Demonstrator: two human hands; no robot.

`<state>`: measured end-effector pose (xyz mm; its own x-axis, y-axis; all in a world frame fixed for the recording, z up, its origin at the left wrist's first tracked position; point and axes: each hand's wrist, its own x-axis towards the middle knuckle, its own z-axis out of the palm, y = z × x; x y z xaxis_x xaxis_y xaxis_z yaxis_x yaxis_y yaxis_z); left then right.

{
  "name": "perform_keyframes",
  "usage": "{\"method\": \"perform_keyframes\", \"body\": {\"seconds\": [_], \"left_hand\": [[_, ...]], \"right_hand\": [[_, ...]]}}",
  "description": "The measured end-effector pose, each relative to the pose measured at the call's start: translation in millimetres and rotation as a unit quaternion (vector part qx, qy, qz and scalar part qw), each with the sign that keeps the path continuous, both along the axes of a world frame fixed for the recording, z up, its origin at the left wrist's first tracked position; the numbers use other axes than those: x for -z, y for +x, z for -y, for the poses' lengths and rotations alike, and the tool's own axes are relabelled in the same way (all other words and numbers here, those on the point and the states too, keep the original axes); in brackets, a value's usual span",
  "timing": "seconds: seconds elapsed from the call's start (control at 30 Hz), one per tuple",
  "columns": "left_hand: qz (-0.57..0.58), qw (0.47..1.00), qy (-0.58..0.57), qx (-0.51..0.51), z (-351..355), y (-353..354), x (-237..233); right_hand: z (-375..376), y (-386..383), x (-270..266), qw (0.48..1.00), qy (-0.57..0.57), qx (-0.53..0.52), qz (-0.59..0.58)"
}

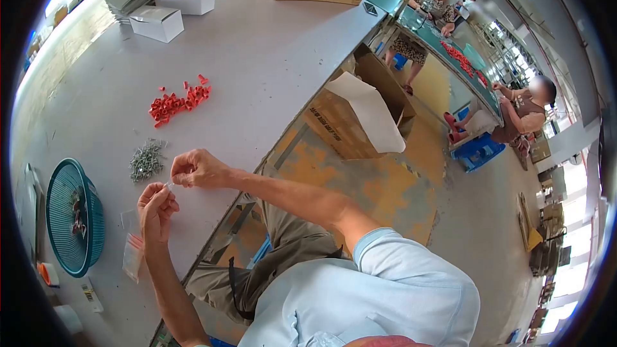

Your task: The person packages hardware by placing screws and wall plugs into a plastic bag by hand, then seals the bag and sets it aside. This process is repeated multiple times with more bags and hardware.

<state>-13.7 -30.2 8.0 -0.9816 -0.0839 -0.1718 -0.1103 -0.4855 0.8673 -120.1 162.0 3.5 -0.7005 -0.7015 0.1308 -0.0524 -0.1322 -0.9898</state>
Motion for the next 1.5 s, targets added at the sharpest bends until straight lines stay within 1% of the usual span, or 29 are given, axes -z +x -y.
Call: {"method": "perform_keyframes", "body": {"seconds": [0.03, 0.1, 0.23, 0.3, 0.33, 0.37, 0.4, 0.47, 0.53, 0.57, 0.6, 0.63, 0.67, 0.7, 0.77, 0.83, 0.87, 0.93, 1.07, 1.13, 1.17, 1.23, 1.27, 1.33, 1.43, 1.5], "left_hand": [[0.000, 1.000, 0.000, 0.002, -0.2, 0.9, 0.4], [0.006, 1.000, -0.020, -0.021, 0.0, 0.9, 0.7], [-0.010, 0.999, -0.034, -0.033, -3.6, -0.1, 0.5], [-0.008, 0.998, -0.045, -0.041, -5.3, 1.1, -2.5], [-0.009, 0.998, -0.045, -0.036, -6.6, 1.3, -1.6], [-0.015, 0.998, -0.048, -0.044, -8.0, 1.3, -0.2], [-0.022, 0.997, -0.050, -0.052, -9.8, 0.7, 1.1], [-0.025, 0.997, -0.051, -0.052, -9.7, 2.0, 5.4], [-0.028, 0.997, -0.052, -0.045, -10.7, 3.5, 7.2], [-0.030, 0.996, -0.059, -0.056, -11.7, 5.4, 5.6], [-0.034, 0.995, -0.064, -0.063, -15.4, 4.4, 6.7], [-0.038, 0.997, -0.060, -0.042, -18.9, 1.4, 11.7], [-0.044, 0.994, -0.082, -0.050, -19.3, 0.4, 17.8], [-0.050, 0.991, -0.105, -0.061, -21.1, -1.2, 22.0], [-0.054, 0.991, -0.119, -0.037, -25.1, -3.4, 24.0], [-0.056, 0.989, -0.135, -0.029, -29.9, -3.8, 20.8], [-0.061, 0.988, -0.139, -0.040, -32.3, -2.2, 18.2], [-0.069, 0.986, -0.144, -0.049, -34.9, -0.8, 16.0], [-0.083, 0.982, -0.154, -0.072, -40.2, 1.3, 16.0], [-0.094, 0.980, -0.156, -0.081, -39.0, 2.5, 17.3], [-0.098, 0.980, -0.152, -0.079, -36.1, 1.9, 20.1], [-0.103, 0.980, -0.149, -0.078, -32.1, 0.5, 24.5], [-0.107, 0.980, -0.150, -0.080, -31.2, -0.1, 26.7], [-0.112, 0.979, -0.151, -0.081, -31.9, -0.4, 27.8], [-0.110, 0.980, -0.146, -0.079, -31.1, -1.1, 27.9], [-0.114, 0.980, -0.149, -0.063, -27.0, -2.3, 30.8]], "right_hand": [[-1.7, 1.4, -2.1, 1.000, 0.000, 0.002, 0.000], [-4.7, 2.2, -6.2, 0.997, 0.030, 0.027, -0.060], [-9.7, 4.0, -5.4, 0.992, 0.044, 0.059, -0.098], [-20.4, 7.9, -5.2, 0.981, 0.055, 0.130, -0.131], [-29.7, 7.5, -1.8, 0.981, 0.056, 0.135, -0.130], [-42.9, 5.4, 3.7, 0.990, -0.016, 0.139, -0.017], [-56.5, 5.0, 4.7, 0.982, -0.087, 0.141, 0.096], [-96.4, -1.0, -12.1, 0.939, -0.159, 0.278, 0.121], [-155.2, -25.9, -29.6, 0.870, -0.190, 0.438, 0.121], [-181.2, -35.2, -33.4, 0.864, -0.190, 0.450, 0.119], [-209.9, -41.5, -37.0, 0.851, -0.164, 0.493, 0.072], [-232.2, -37.9, -47.3, 0.832, -0.137, 0.537, 0.023], [-233.5, -26.4, -45.1, 0.864, -0.122, 0.489, 0.000], [-218.1, -9.4, -48.5, 0.892, -0.107, 0.438, -0.022], [-195.1, 19.6, -51.9, 0.947, -0.019, 0.316, -0.051], [-175.1, 43.5, -57.7, 0.955, -0.016, 0.286, -0.076], [-176.0, 49.8, -55.4, 0.954, -0.018, 0.289, -0.075], [-183.8, 61.1, -50.3, 0.963, -0.007, 0.264, -0.059], [-223.0, 83.3, -12.9, 0.965, 0.024, 0.254, -0.054], [-241.3, 100.3, 1.4, 0.949, 0.077, 0.304, 0.023], [-248.9, 107.2, 11.5, 0.950, 0.079, 0.302, 0.023], [-260.3, 120.4, 31.2, 0.944, 0.108, 0.301, 0.082], [-262.9, 126.8, 39.9, 0.944, 0.108, 0.301, 0.081], [-264.9, 138.0, 52.1, 0.930, 0.141, 0.309, 0.139], [-264.4, 148.5, 66.1, 0.925, 0.174, 0.300, 0.158], [-262.5, 156.8, 72.8, 0.926, 0.164, 0.296, 0.169]]}}
